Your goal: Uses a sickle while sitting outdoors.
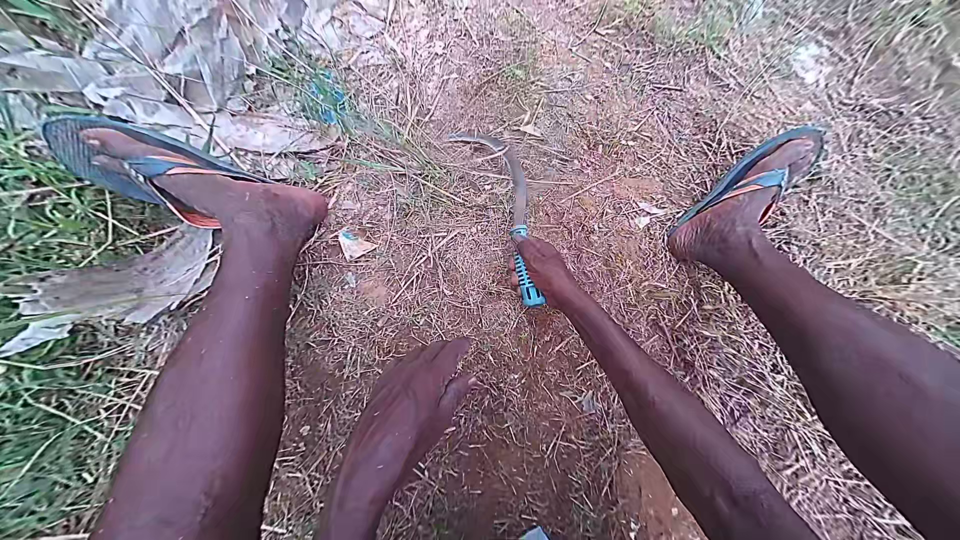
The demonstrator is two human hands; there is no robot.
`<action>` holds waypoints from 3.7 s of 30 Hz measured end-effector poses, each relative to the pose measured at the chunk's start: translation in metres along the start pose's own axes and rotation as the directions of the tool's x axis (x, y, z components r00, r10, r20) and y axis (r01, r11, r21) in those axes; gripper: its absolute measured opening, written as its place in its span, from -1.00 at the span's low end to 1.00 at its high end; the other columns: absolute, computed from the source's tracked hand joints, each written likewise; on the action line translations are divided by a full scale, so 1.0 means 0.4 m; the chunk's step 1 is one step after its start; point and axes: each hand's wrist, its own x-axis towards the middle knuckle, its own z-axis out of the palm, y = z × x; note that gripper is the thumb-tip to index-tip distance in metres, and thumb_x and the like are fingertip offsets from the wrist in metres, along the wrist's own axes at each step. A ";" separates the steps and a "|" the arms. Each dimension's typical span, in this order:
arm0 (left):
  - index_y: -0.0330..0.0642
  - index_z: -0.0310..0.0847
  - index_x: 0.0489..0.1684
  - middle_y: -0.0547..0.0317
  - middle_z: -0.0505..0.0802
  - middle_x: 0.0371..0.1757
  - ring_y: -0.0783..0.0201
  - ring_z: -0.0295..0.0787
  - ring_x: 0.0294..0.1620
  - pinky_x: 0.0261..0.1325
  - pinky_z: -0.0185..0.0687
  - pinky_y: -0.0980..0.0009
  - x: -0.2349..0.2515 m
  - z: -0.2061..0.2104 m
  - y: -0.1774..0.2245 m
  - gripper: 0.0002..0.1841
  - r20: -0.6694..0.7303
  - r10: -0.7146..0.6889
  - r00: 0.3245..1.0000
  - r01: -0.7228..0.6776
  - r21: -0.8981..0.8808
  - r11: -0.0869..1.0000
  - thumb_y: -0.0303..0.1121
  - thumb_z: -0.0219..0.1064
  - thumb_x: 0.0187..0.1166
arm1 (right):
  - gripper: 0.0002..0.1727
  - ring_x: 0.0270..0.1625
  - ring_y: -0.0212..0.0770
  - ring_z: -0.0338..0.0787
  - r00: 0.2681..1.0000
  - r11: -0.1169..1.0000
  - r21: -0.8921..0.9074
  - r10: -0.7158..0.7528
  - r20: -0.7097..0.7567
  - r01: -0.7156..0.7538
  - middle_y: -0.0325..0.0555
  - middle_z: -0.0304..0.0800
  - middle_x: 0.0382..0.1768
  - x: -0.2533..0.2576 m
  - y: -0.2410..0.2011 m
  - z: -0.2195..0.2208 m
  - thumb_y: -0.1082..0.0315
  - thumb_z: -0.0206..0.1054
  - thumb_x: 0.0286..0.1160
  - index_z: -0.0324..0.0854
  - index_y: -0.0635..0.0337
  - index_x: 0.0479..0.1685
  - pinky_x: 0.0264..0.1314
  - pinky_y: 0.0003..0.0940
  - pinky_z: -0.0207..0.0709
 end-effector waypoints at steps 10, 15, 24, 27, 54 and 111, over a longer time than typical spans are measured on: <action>-0.13 0.52 0.61 -0.12 0.78 0.40 -0.21 0.70 0.41 0.45 0.48 -0.26 -0.001 0.004 -0.001 -0.49 0.008 0.007 1.000 -0.007 -0.007 1.000 -0.15 0.27 0.73 | -0.58 -0.61 -0.28 0.66 0.995 0.984 0.149 -0.088 -0.054 0.095 -0.07 0.71 -0.42 -0.081 0.060 0.028 0.08 -0.08 0.92 0.49 0.21 0.33 -0.57 -0.40 0.63; -0.11 0.54 0.60 -0.10 0.79 0.38 -0.21 0.71 0.40 0.43 0.48 -0.27 -0.003 0.006 -0.008 -0.50 -0.007 0.013 1.000 -0.013 -0.018 1.000 -0.14 0.28 0.73 | -0.58 -0.62 -0.29 0.66 0.937 0.932 0.277 -0.142 -0.320 0.236 -0.14 0.71 -0.42 -0.076 0.009 -0.055 0.00 -0.16 0.93 0.44 0.13 0.18 -0.62 -0.38 0.64; -0.15 0.56 0.57 -0.10 0.80 0.37 -0.19 0.72 0.40 0.45 0.51 -0.24 -0.005 0.017 -0.013 -0.50 -0.017 0.027 1.000 -0.027 -0.026 0.999 -0.12 0.26 0.73 | -0.65 -0.63 -0.30 0.68 0.928 0.931 0.328 -0.032 -0.370 0.163 -0.13 0.72 -0.42 -0.008 -0.030 -0.098 0.06 -0.05 0.91 0.43 0.17 0.16 -0.65 -0.42 0.62; -0.13 0.58 0.55 -0.08 0.82 0.32 -0.18 0.75 0.34 0.38 0.56 -0.25 -0.003 0.018 -0.019 -0.50 -0.045 0.040 0.998 -0.041 -0.008 0.999 -0.09 0.26 0.72 | -0.64 -0.62 -0.29 0.67 0.926 0.938 0.301 -0.052 -0.373 0.174 -0.14 0.69 -0.43 0.062 -0.062 -0.094 0.06 -0.04 0.90 0.45 0.18 0.11 -0.62 -0.41 0.62; -0.19 0.61 0.51 -0.12 0.83 0.29 -0.23 0.76 0.33 0.38 0.55 -0.27 0.010 0.032 -0.014 -0.51 -0.013 0.022 1.000 -0.022 0.000 1.000 -0.12 0.29 0.69 | -0.64 -0.61 -0.29 0.69 0.892 0.897 0.308 -0.173 -0.417 0.318 -0.18 0.70 -0.45 0.115 -0.142 -0.206 0.02 -0.08 0.91 0.42 0.12 0.03 -0.61 -0.38 0.65; -0.16 0.63 0.49 -0.12 0.83 0.31 -0.24 0.76 0.34 0.37 0.55 -0.29 0.015 0.044 -0.029 -0.51 0.019 0.022 1.000 -0.021 -0.032 0.999 -0.13 0.32 0.65 | -0.61 -0.62 -0.25 0.69 0.902 0.903 0.302 -0.172 -0.397 0.305 -0.13 0.69 -0.45 0.275 -0.168 -0.150 0.01 -0.06 0.90 0.42 0.18 0.07 -0.61 -0.34 0.66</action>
